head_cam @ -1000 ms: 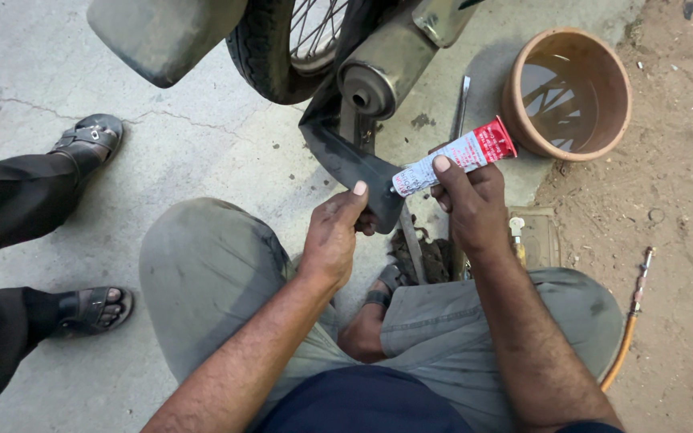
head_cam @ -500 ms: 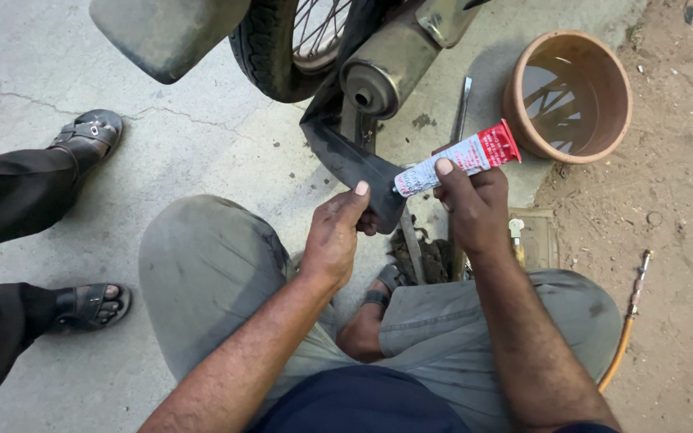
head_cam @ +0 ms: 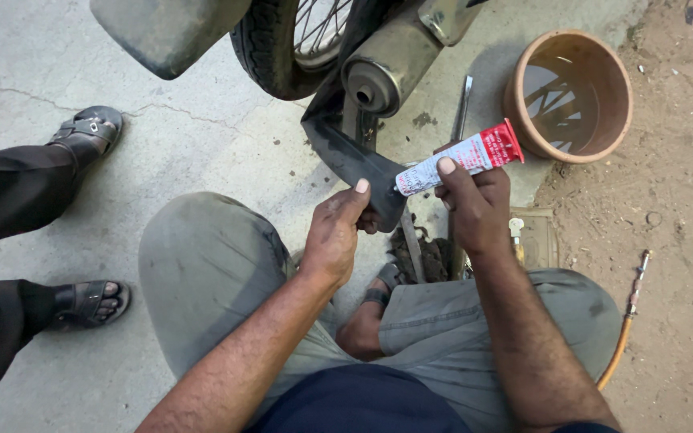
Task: The person scrapes a patch on a motorcycle inner tube with a file, applies adhesive from a tube, and then ignites the patch with a lighter.
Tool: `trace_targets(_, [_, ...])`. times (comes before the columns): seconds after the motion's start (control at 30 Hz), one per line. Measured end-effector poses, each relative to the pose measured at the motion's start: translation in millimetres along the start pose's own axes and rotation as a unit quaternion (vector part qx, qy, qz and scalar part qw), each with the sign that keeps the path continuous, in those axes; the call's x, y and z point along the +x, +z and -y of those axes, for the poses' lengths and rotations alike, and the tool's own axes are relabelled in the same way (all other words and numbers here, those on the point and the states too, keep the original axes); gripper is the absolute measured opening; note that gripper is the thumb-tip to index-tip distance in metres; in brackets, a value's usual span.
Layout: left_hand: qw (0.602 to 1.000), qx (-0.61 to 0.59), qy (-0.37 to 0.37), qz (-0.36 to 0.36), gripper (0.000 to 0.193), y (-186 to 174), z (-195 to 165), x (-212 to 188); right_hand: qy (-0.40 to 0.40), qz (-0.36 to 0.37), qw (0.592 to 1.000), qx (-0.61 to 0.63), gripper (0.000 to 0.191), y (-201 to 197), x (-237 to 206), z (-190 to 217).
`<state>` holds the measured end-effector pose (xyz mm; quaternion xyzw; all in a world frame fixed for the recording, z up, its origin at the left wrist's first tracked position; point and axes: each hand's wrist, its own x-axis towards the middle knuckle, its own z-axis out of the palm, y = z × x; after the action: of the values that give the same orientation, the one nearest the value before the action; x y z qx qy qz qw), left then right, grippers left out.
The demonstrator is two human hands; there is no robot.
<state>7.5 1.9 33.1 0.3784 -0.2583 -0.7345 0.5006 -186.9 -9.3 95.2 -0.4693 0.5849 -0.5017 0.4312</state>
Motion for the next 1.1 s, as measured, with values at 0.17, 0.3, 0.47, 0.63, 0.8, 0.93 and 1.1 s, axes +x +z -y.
trace_targets(0.17, [1.000, -0.013, 0.003, 0.003, 0.038, 1.1, -1.0, -0.6, 0.000, 0.001, 1.000, -0.007, 0.023, -0.9, -0.4, 0.4])
trace_targets(0.3, [1.000, 0.001, 0.002, 0.002, 0.039, 1.0, -1.9, -1.1, 0.003, 0.010, 1.000, -0.011, 0.021, 0.1, 0.1, 0.1])
trace_targets(0.47, [1.000, -0.007, -0.002, -0.007, 0.039, 0.3, 0.4, 0.8, -0.001, 0.003, 0.999, 0.041, 0.020, 1.1, -0.2, 1.7])
trace_targets(0.63, [1.000, -0.014, -0.009, -0.004, 0.038, -0.4, 4.1, 2.7, 0.007, -0.005, 1.000, 0.014, 0.021, 1.3, 0.8, 4.1])
trace_targets(0.8, [1.000, -0.005, 0.001, 0.003, 0.040, -1.2, 3.6, 2.1, 0.015, 0.005, 1.000, 0.007, 0.022, 1.0, -0.6, 4.7])
trace_targets(0.93, [1.000, -0.011, -0.005, -0.002, 0.038, -0.6, 1.8, 1.9, -0.003, -0.006, 1.000, 0.023, 0.022, 0.5, -0.6, 2.8])
trace_targets(1.1, [1.000, 0.000, -0.002, 0.002, 0.038, 0.0, 1.2, 1.6, 0.017, 0.000, 1.000, 0.019, 0.023, 1.9, 3.2, -0.3])
